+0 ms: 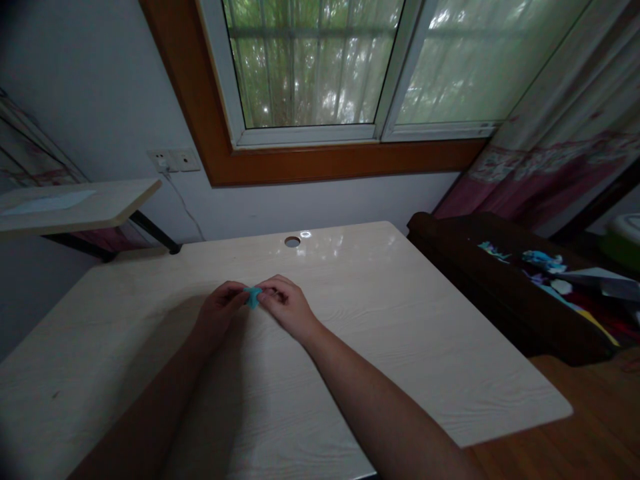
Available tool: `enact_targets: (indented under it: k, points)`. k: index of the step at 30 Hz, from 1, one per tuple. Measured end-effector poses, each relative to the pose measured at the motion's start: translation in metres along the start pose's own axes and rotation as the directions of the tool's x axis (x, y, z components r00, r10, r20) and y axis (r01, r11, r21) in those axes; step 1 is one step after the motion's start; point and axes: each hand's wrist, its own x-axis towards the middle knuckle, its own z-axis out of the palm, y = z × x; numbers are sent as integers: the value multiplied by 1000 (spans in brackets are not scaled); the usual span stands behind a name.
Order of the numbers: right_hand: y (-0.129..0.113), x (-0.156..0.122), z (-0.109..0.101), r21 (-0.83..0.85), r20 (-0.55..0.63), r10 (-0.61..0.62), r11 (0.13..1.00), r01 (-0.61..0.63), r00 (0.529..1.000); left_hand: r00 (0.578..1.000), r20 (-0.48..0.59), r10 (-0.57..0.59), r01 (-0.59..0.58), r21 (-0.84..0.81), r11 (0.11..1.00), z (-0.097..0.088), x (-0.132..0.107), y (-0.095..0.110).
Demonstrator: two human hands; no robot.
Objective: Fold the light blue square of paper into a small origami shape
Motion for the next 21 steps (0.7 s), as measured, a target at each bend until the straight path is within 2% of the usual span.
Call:
enact_targets:
  k: [6, 11, 14, 21]
  points:
    - [5, -1, 2, 68, 3, 50, 996, -50, 999, 999, 43, 7, -4, -56, 998, 1, 0, -2]
    - [9, -2, 4, 247, 88, 156, 953, -173, 984, 997, 78, -20, 26, -74, 997, 1, -1, -3]
    - [10, -1, 6, 321, 117, 168, 926, -197, 979, 996, 90, -23, 29, -74, 997, 2, 0, -4]
    - [17, 0, 10, 475, 36, 177, 863, -173, 984, 995, 73, -70, 76, -88, 993, 3, 1, -5]
